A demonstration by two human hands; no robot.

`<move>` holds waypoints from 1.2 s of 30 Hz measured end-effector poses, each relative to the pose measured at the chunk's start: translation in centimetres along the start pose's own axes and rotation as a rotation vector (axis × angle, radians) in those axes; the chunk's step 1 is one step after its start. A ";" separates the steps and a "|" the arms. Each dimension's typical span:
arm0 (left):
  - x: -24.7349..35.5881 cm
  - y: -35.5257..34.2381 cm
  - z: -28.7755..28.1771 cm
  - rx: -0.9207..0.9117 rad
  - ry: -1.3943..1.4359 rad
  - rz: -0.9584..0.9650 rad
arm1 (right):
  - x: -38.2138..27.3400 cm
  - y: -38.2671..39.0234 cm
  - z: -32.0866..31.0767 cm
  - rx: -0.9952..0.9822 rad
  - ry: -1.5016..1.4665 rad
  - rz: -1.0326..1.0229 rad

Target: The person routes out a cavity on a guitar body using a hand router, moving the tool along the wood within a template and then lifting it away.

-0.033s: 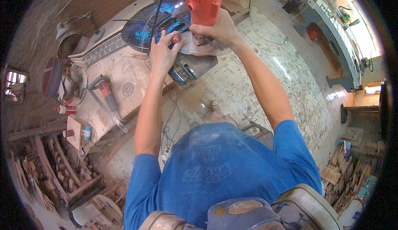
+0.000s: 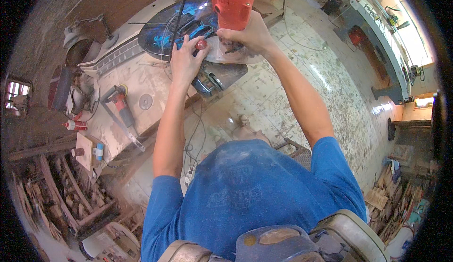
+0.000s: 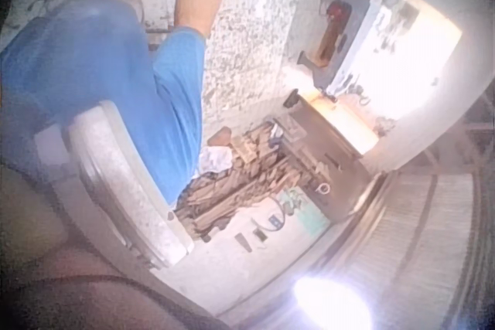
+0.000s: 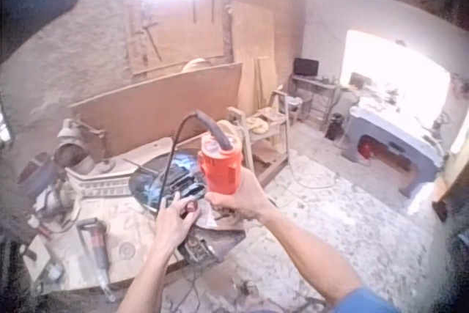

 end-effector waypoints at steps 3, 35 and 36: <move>0.6 0.2 -0.1 -0.013 0.009 0.015 | -0.3 0.8 -0.3 0.045 -0.029 0.014; 0.8 0.2 0.4 0.019 0.050 -0.056 | -1.2 1.2 -0.4 0.070 -0.027 -0.040; 1.1 0.1 0.0 0.020 0.045 -0.100 | -1.2 1.0 -0.4 0.077 -0.009 -0.049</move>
Point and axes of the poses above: each hand's wrist, its own y-axis away from the middle knuckle, its own z-axis out of the palm, x = y × z, the point moved 4 cm from there along -y, towards the middle knuckle, and after that the axes turned 3 degrees about -y, right-handed, at the moved point
